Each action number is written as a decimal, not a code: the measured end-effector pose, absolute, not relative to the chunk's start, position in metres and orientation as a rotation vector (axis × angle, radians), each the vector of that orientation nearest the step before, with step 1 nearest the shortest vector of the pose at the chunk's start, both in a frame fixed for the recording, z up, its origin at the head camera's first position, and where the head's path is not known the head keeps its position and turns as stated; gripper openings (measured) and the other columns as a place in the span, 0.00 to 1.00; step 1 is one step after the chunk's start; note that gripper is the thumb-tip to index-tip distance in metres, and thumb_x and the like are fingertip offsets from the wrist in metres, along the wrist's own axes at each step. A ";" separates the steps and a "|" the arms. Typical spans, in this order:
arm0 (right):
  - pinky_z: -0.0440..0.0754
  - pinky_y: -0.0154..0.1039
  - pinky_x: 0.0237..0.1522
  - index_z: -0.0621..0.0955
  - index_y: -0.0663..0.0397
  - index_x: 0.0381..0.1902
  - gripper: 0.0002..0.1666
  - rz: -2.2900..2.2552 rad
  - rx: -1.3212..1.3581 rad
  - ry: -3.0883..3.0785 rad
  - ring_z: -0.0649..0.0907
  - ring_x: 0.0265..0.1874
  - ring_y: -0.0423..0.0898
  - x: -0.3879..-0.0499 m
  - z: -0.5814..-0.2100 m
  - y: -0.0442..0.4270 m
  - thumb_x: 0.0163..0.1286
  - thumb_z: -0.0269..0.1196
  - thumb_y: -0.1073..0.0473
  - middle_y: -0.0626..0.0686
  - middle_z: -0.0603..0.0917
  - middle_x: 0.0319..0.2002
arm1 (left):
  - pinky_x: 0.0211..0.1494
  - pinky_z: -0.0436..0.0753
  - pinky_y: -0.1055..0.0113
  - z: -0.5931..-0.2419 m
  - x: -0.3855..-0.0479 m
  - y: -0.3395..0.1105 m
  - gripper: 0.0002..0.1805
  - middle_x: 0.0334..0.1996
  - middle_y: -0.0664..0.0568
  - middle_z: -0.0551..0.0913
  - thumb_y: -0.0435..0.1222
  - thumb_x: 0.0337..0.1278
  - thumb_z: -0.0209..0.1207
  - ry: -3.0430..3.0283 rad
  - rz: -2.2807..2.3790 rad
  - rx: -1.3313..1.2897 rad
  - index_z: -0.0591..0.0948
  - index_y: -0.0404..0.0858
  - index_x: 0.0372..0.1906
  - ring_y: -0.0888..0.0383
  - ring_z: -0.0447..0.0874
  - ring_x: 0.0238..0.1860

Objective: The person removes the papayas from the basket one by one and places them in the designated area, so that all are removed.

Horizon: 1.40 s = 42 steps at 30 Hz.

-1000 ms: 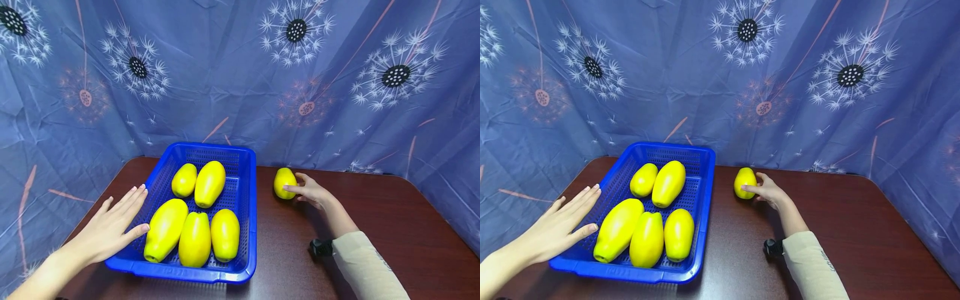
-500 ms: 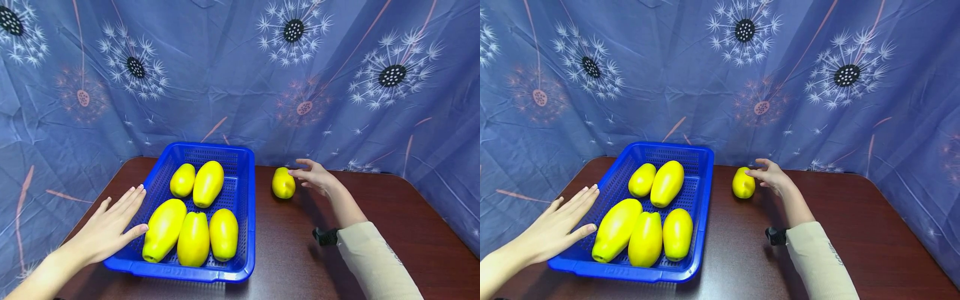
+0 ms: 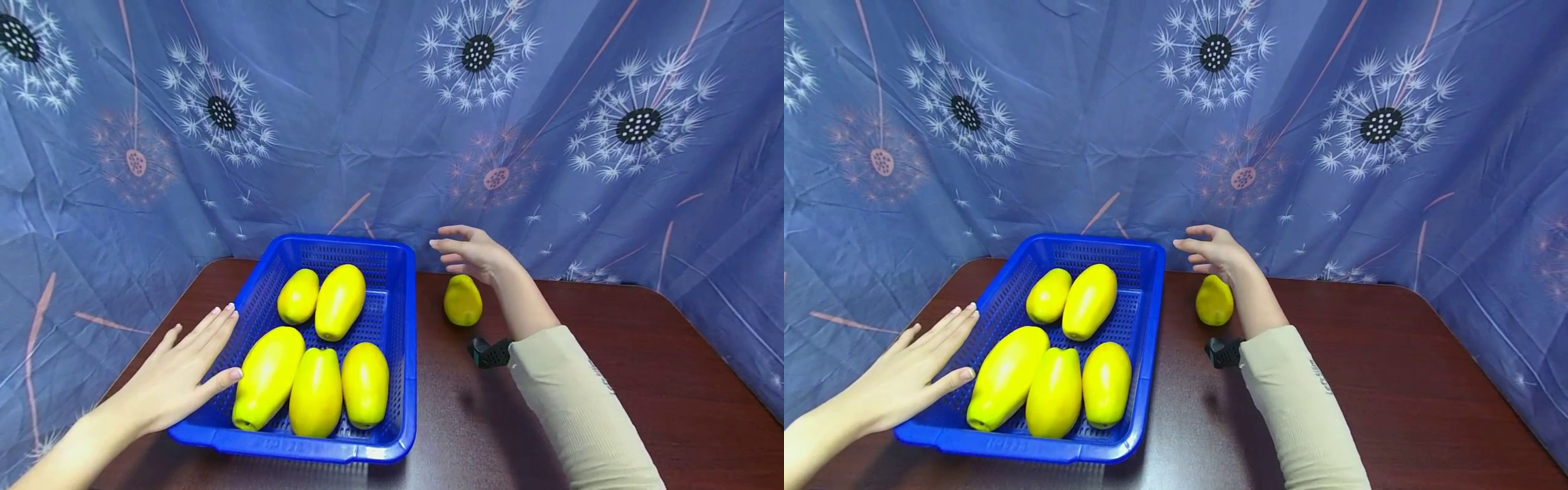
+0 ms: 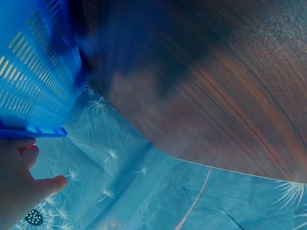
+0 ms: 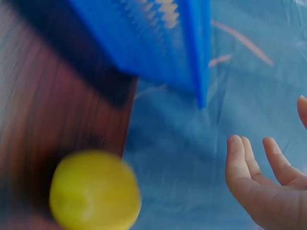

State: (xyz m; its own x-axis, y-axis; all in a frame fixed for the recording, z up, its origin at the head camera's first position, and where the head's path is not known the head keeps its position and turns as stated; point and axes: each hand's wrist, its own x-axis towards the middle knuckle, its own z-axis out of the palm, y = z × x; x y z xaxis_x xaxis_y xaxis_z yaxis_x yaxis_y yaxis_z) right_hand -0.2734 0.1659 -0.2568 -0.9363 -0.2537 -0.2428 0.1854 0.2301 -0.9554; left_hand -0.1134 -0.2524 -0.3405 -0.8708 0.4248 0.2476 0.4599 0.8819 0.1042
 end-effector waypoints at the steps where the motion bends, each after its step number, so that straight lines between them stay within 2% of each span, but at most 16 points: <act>1: 0.65 0.52 0.62 0.57 0.58 0.71 0.38 -1.767 -0.059 2.154 0.67 0.62 0.61 -0.274 -0.255 0.160 0.68 0.58 0.58 0.63 0.62 0.66 | 0.68 0.34 0.41 -0.340 -0.113 -0.252 0.41 0.72 0.43 0.53 0.53 0.63 0.50 -2.835 -0.237 -0.672 0.52 0.35 0.72 0.56 0.35 0.73; 15: 0.67 0.49 0.61 0.63 0.55 0.68 0.33 -1.958 0.018 1.899 0.70 0.61 0.59 -0.281 -0.266 0.078 0.67 0.59 0.60 0.62 0.68 0.64 | 0.67 0.30 0.42 -0.341 -0.112 -0.252 0.41 0.72 0.42 0.53 0.52 0.63 0.51 -2.841 -0.250 -0.670 0.52 0.34 0.72 0.53 0.37 0.73; 19: 0.69 0.48 0.60 0.67 0.53 0.66 0.32 -1.970 0.068 1.885 0.71 0.60 0.58 -0.280 -0.275 0.062 0.65 0.62 0.59 0.61 0.69 0.62 | 0.67 0.31 0.42 -0.341 -0.112 -0.251 0.41 0.72 0.43 0.52 0.52 0.63 0.51 -2.845 -0.261 -0.666 0.52 0.35 0.72 0.56 0.35 0.73; 27: 0.68 0.48 0.60 0.69 0.51 0.64 0.32 -1.969 0.261 1.871 0.68 0.62 0.58 -0.281 -0.296 0.047 0.62 0.65 0.59 0.62 0.68 0.63 | 0.67 0.35 0.39 -0.340 -0.114 -0.251 0.42 0.72 0.43 0.51 0.53 0.62 0.50 -2.867 -0.271 -0.652 0.51 0.36 0.73 0.54 0.35 0.73; 33: 0.67 0.50 0.61 0.70 0.51 0.63 0.33 -1.930 0.368 1.882 0.66 0.63 0.59 -0.279 -0.310 0.041 0.60 0.67 0.58 0.62 0.66 0.64 | 0.67 0.34 0.40 -0.342 -0.115 -0.250 0.41 0.72 0.43 0.52 0.53 0.62 0.50 -2.859 -0.276 -0.652 0.52 0.36 0.72 0.55 0.35 0.73; 37: 0.67 0.52 0.60 0.69 0.51 0.63 0.34 -1.904 0.411 1.917 0.65 0.63 0.60 -0.277 -0.314 0.038 0.59 0.67 0.59 0.63 0.65 0.64 | 0.67 0.33 0.41 -0.342 -0.114 -0.251 0.41 0.72 0.43 0.52 0.53 0.63 0.51 -2.857 -0.277 -0.655 0.52 0.36 0.72 0.57 0.33 0.73; 42: 0.66 0.56 0.60 0.66 0.53 0.64 0.37 -1.892 0.444 1.940 0.63 0.63 0.61 -0.277 -0.314 0.030 0.58 0.68 0.60 0.63 0.62 0.65 | 0.67 0.34 0.39 -0.339 -0.114 -0.253 0.42 0.72 0.42 0.52 0.53 0.62 0.50 -2.879 -0.269 -0.641 0.51 0.36 0.73 0.53 0.36 0.73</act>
